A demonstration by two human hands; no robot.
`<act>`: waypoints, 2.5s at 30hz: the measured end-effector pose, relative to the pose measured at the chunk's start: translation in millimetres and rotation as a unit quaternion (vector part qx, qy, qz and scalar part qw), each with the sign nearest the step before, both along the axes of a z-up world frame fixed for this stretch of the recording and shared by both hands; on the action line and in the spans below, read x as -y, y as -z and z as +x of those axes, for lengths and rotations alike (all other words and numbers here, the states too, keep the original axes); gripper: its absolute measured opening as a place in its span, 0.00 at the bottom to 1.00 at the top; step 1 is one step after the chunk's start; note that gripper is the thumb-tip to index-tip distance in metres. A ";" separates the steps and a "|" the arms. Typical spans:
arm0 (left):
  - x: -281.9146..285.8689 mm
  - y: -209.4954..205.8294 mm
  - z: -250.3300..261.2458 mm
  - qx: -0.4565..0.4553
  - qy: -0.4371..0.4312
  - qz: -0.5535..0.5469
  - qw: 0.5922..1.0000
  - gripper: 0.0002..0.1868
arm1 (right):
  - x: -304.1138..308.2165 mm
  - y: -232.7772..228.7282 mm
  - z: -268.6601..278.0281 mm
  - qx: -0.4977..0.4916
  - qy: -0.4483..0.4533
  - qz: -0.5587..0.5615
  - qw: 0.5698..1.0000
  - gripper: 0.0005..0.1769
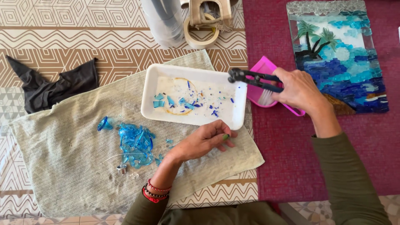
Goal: Cutting small pieces of blue glass using glass nippers over a tray for a mosaic project
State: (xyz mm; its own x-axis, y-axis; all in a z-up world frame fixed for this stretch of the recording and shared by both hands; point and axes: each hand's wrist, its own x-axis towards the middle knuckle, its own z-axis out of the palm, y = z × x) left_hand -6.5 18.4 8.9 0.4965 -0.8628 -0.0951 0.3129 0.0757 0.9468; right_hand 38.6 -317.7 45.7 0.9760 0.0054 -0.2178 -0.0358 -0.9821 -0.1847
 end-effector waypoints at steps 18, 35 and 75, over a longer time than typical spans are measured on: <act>-28.3 1.1 21.7 -0.066 -0.260 -0.031 0.963 0.07 | -13.9 1.4 -48.9 0.068 -0.218 -0.042 0.973 0.26; -30.9 -8.4 34.5 -0.203 -0.425 -0.064 0.880 0.11 | -30.5 3.6 -56.5 0.042 -0.161 -0.089 0.982 0.35; -31.1 28.6 35.7 -0.016 -0.534 -0.059 0.843 0.13 | -134.2 8.3 -49.0 -0.144 0.190 0.703 0.670 0.17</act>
State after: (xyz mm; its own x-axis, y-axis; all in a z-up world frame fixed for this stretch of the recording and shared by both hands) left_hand 29.2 49.5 -19.7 0.9951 0.0715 -0.0680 0.0314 0.4237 0.9053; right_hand -10.4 -183.5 37.4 0.8836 0.1660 -0.4378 -0.4671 0.2469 -0.8491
